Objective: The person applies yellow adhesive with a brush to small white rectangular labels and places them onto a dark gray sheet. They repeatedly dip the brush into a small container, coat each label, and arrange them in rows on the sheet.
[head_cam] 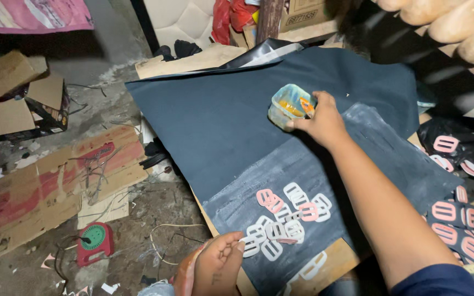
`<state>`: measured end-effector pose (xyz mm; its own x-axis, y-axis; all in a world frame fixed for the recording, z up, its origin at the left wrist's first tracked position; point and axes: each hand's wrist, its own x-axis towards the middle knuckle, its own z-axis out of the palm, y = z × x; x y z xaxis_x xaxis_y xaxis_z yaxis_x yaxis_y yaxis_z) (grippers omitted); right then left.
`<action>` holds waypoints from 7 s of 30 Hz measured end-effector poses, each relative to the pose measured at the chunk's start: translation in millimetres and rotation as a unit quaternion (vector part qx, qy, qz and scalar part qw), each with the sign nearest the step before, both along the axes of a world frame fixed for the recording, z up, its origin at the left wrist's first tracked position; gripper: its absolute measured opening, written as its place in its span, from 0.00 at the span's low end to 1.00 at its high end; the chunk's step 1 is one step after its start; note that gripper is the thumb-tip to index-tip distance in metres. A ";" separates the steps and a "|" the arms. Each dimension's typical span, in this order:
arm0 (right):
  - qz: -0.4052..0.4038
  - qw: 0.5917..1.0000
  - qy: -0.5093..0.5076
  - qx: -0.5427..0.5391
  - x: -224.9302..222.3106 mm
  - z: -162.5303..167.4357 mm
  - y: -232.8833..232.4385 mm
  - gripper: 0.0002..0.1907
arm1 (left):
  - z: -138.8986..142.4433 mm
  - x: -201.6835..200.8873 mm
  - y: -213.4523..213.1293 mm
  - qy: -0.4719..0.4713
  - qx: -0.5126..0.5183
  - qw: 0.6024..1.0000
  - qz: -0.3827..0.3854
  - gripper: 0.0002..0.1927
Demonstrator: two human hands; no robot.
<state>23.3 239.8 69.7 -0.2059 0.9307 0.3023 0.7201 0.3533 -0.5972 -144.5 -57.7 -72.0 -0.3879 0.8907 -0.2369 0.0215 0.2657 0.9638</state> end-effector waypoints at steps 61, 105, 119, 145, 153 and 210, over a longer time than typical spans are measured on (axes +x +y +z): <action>-0.274 0.857 0.313 -0.306 139.6 -151.7 -318.9 0.14 | 77.5 -82.1 112.3 0.504 0.094 0.857 0.043 0.05; -0.317 0.872 0.289 -0.235 121.7 -163.0 -320.0 0.10 | 83.3 -139.0 154.9 0.191 0.080 0.950 0.233 0.11; -0.298 0.890 0.151 -0.311 160.4 -196.1 -337.5 0.10 | 47.5 -178.7 182.8 0.020 0.133 0.964 0.228 0.09; -0.168 0.915 0.281 -0.234 168.1 -197.7 -293.1 0.12 | -36.8 -74.6 -67.6 0.115 -0.050 0.991 0.054 0.27; -0.126 0.981 0.108 -0.103 179.2 -184.8 -335.6 0.14 | -26.1 -47.3 -105.3 0.304 0.048 0.949 0.068 0.24; -0.118 0.873 0.390 -0.267 123.4 -123.3 -242.2 0.10 | 47.0 75.3 -41.4 0.240 0.194 0.925 -0.223 0.09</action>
<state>146.7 -2.3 -53.6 0.0854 0.9704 -0.2258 0.0364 -0.2296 -0.9726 -69.2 -99.1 -24.9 0.0606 0.9693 0.2384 0.4950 -0.2366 0.8361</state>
